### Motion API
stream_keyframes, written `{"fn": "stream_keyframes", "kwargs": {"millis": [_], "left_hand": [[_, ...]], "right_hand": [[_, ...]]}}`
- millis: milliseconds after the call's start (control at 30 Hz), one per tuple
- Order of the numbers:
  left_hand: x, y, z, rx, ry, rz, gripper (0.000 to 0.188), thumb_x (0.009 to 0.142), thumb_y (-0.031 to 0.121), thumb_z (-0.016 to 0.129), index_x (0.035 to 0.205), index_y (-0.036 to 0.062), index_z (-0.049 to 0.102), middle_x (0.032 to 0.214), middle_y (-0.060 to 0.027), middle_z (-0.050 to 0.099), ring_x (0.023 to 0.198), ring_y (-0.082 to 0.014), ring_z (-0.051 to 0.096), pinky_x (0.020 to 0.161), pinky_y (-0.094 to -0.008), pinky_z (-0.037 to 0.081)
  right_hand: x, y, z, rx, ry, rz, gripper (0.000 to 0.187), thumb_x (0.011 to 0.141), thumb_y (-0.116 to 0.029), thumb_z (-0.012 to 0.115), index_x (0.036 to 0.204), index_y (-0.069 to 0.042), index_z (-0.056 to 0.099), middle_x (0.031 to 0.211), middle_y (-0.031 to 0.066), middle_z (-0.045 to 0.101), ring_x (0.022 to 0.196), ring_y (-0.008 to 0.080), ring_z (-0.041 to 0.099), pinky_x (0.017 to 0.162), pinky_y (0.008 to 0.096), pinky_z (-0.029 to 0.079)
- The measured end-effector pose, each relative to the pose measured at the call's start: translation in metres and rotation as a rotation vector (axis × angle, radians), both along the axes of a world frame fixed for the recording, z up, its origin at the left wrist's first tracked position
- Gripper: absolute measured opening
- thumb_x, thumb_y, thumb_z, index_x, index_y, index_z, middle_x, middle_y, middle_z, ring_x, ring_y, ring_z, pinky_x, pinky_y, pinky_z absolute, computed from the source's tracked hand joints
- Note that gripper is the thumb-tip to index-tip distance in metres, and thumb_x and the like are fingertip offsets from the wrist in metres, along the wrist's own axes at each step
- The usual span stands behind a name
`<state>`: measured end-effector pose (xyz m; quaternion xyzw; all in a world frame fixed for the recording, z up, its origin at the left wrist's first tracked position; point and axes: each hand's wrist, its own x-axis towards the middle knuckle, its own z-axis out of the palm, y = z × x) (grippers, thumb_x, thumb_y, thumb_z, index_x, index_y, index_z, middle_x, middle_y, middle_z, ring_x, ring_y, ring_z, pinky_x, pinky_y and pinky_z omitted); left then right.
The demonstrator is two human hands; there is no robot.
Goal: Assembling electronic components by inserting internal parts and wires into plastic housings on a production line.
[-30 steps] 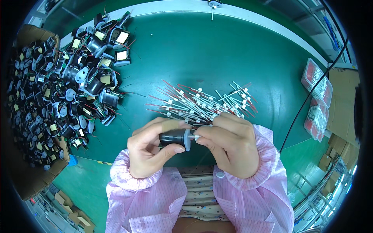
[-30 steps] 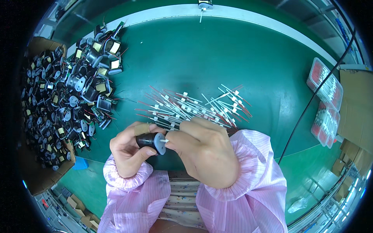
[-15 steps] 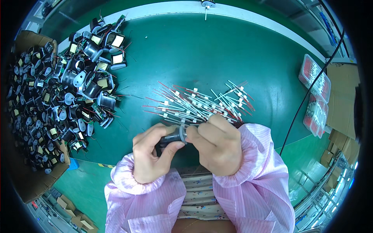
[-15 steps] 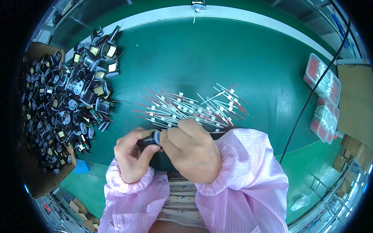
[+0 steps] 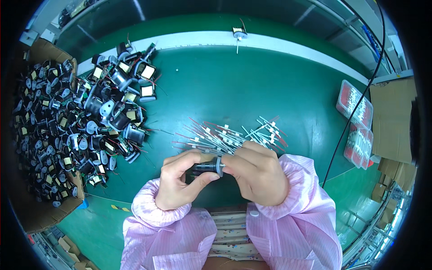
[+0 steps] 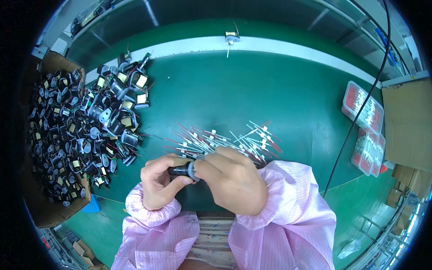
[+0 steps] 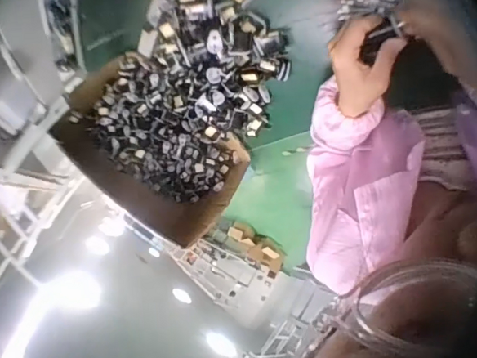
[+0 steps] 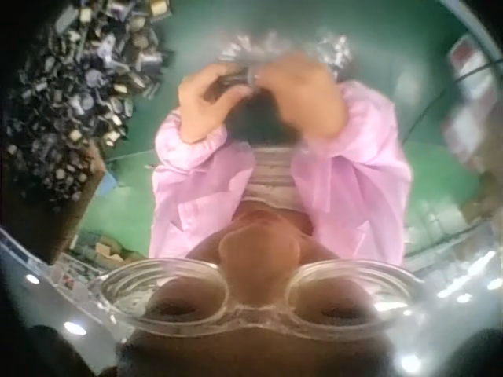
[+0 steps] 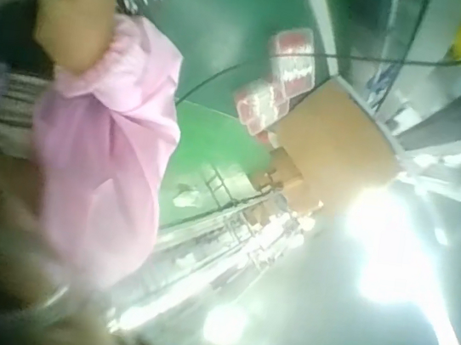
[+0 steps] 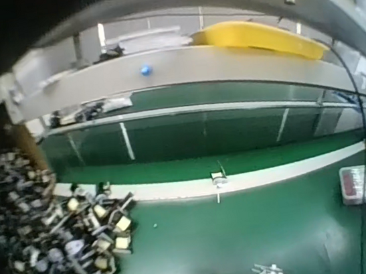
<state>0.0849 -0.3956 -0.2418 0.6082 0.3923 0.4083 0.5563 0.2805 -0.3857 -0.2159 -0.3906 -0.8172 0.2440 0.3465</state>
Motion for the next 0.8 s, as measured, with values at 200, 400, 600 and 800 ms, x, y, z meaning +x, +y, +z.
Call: {"fn": "stream_keyframes", "kwargs": {"millis": [200,400,600,800], "left_hand": [[-0.011,-0.002,0.005,0.193,0.180,0.440,0.045,0.079,0.006,0.067,0.120,-0.0046,0.053,0.120,-0.0158,0.058,0.108,-0.0260,0.055,0.086,-0.0341,0.045],[-0.036,-0.018,0.015,0.261,0.328,0.528,0.020,0.080,0.000,0.063,0.099,-0.0053,0.062,0.101,-0.0157,0.065,0.093,-0.0254,0.061,0.081,-0.0321,0.047],[-0.052,-0.004,0.022,0.627,0.752,0.586,0.013,0.073,-0.009,0.062,0.085,-0.0038,0.062,0.086,-0.0151,0.062,0.078,-0.0320,0.058,0.069,-0.0374,0.048],[-0.060,0.117,0.027,0.751,1.434,0.541,0.005,0.073,0.004,0.061,0.075,-0.0002,0.063,0.081,-0.0157,0.062,0.082,-0.0320,0.061,0.069,-0.0396,0.053]], "right_hand": [[0.017,0.093,-0.004,-0.596,0.008,-0.024,0.009,0.077,0.005,0.054,0.084,0.000,0.059,0.068,0.0118,0.062,0.062,0.0226,0.064,0.055,0.0328,0.049],[0.039,0.243,-0.046,-1.105,0.487,-0.262,0.021,0.094,-0.010,0.047,0.105,0.007,0.054,0.103,0.0201,0.063,0.091,0.0251,0.065,0.084,0.0337,0.054],[0.064,0.257,-0.018,-0.579,0.406,-0.504,0.049,0.098,-0.022,0.047,0.134,0.009,0.038,0.137,0.0236,0.042,0.132,0.0310,0.038,0.110,0.0386,0.030],[0.042,0.157,0.060,-0.248,0.193,-0.147,0.028,0.091,-0.021,0.057,0.109,0.000,0.064,0.098,0.0095,0.066,0.097,0.0178,0.061,0.086,0.0293,0.047]]}}
